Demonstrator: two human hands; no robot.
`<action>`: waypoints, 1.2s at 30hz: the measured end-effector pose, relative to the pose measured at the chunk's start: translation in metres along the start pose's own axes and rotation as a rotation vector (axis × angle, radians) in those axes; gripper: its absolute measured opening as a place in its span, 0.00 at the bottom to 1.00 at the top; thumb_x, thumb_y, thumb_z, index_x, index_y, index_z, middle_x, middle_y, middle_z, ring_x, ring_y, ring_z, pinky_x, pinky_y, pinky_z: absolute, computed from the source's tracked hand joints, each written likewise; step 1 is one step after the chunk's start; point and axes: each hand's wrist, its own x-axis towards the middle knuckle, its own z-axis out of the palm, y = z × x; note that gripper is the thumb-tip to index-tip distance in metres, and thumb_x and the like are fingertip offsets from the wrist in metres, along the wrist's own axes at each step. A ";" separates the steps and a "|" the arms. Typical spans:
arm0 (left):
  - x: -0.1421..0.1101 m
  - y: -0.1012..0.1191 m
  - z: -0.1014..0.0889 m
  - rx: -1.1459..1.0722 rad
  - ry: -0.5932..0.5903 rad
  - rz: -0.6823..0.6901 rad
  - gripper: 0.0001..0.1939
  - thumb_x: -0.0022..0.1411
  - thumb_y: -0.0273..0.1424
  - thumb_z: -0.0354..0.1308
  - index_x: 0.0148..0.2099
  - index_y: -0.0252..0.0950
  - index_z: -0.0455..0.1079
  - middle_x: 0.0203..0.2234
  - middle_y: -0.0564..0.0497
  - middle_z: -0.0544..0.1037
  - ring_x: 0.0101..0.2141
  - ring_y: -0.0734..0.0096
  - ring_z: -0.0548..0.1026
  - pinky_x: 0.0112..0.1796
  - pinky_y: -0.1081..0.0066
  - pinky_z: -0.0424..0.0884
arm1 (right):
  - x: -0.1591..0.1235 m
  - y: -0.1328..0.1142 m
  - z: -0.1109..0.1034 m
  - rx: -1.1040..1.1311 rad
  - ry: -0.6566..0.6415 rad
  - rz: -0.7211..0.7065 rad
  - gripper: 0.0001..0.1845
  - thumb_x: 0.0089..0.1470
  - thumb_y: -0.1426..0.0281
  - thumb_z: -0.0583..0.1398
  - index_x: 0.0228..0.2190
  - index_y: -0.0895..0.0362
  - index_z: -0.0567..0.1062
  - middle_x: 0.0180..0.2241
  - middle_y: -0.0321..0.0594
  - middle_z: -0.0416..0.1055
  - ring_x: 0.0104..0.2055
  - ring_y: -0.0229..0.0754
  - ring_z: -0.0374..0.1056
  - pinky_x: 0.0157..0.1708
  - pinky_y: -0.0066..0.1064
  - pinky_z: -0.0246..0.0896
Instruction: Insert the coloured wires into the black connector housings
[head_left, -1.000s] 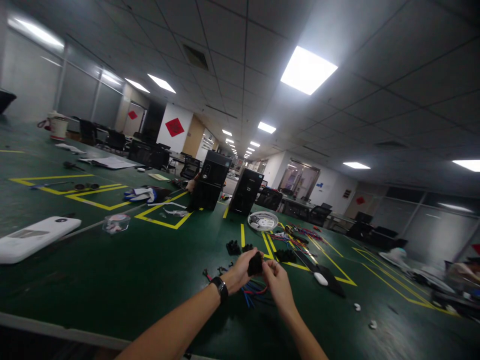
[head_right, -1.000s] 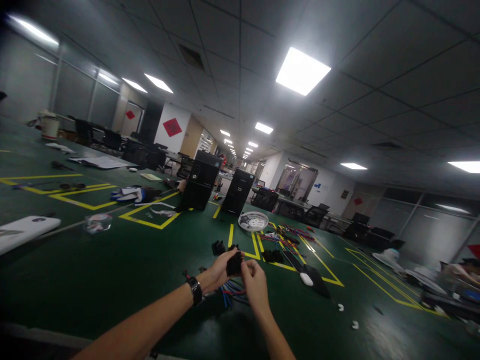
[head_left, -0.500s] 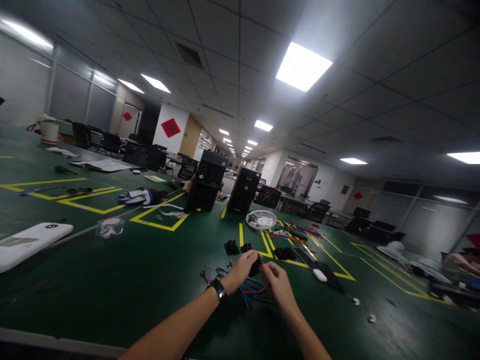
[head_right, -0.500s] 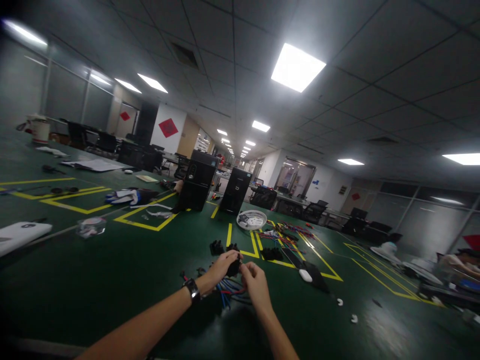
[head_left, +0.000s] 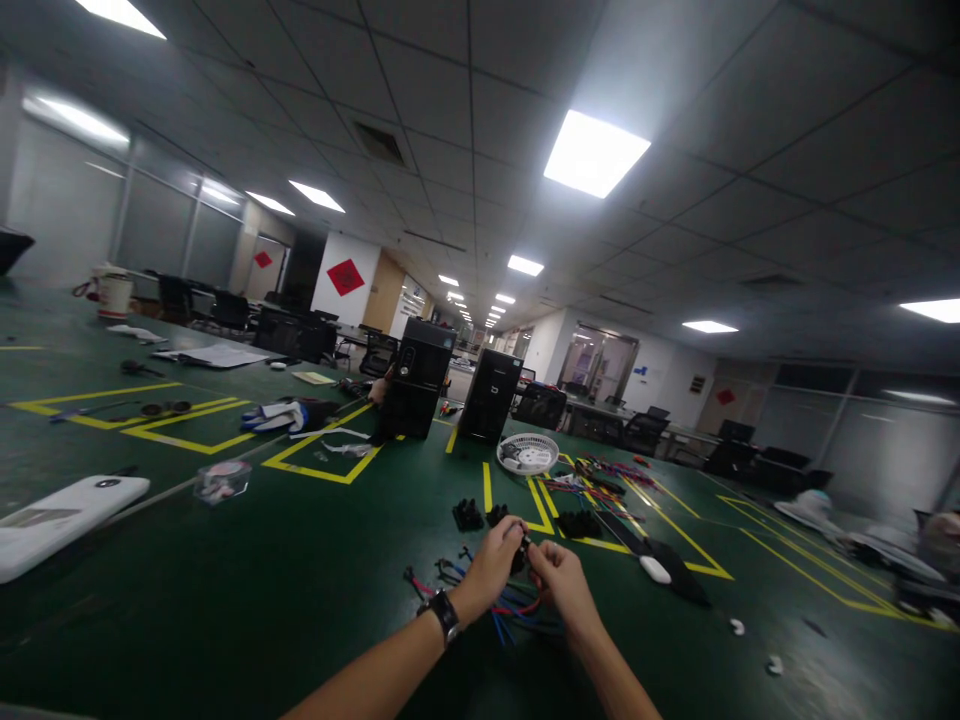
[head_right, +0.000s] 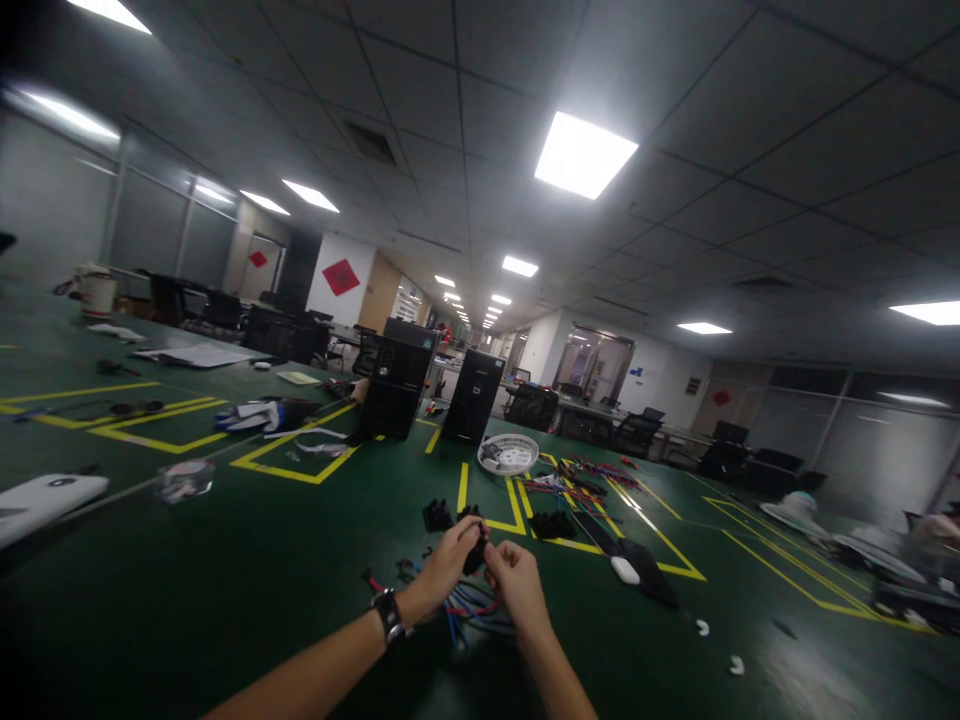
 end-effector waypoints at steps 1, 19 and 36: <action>-0.001 0.002 0.000 0.054 -0.006 0.032 0.15 0.63 0.41 0.49 0.38 0.35 0.70 0.29 0.50 0.72 0.32 0.68 0.68 0.35 0.73 0.62 | 0.000 0.001 -0.001 -0.001 -0.030 0.031 0.30 0.38 0.43 0.62 0.17 0.54 0.58 0.11 0.26 0.55 0.11 0.28 0.44 0.12 0.23 0.35; 0.032 0.030 -0.024 -0.595 0.677 -0.128 0.18 0.64 0.39 0.45 0.30 0.35 0.69 0.19 0.51 0.72 0.22 0.70 0.72 0.30 0.70 0.69 | -0.021 -0.052 0.034 -0.577 0.064 -0.501 0.22 0.60 0.59 0.52 0.20 0.56 0.72 0.19 0.37 0.67 0.22 0.37 0.60 0.25 0.29 0.47; 0.021 -0.012 -0.015 -0.223 0.257 -0.315 0.29 0.61 0.53 0.46 0.41 0.30 0.70 0.33 0.43 0.77 0.36 0.63 0.74 0.38 0.68 0.67 | 0.029 -0.028 -0.006 -0.691 -0.291 -0.700 0.33 0.48 0.70 0.65 0.55 0.52 0.64 0.51 0.45 0.67 0.55 0.48 0.61 0.55 0.41 0.54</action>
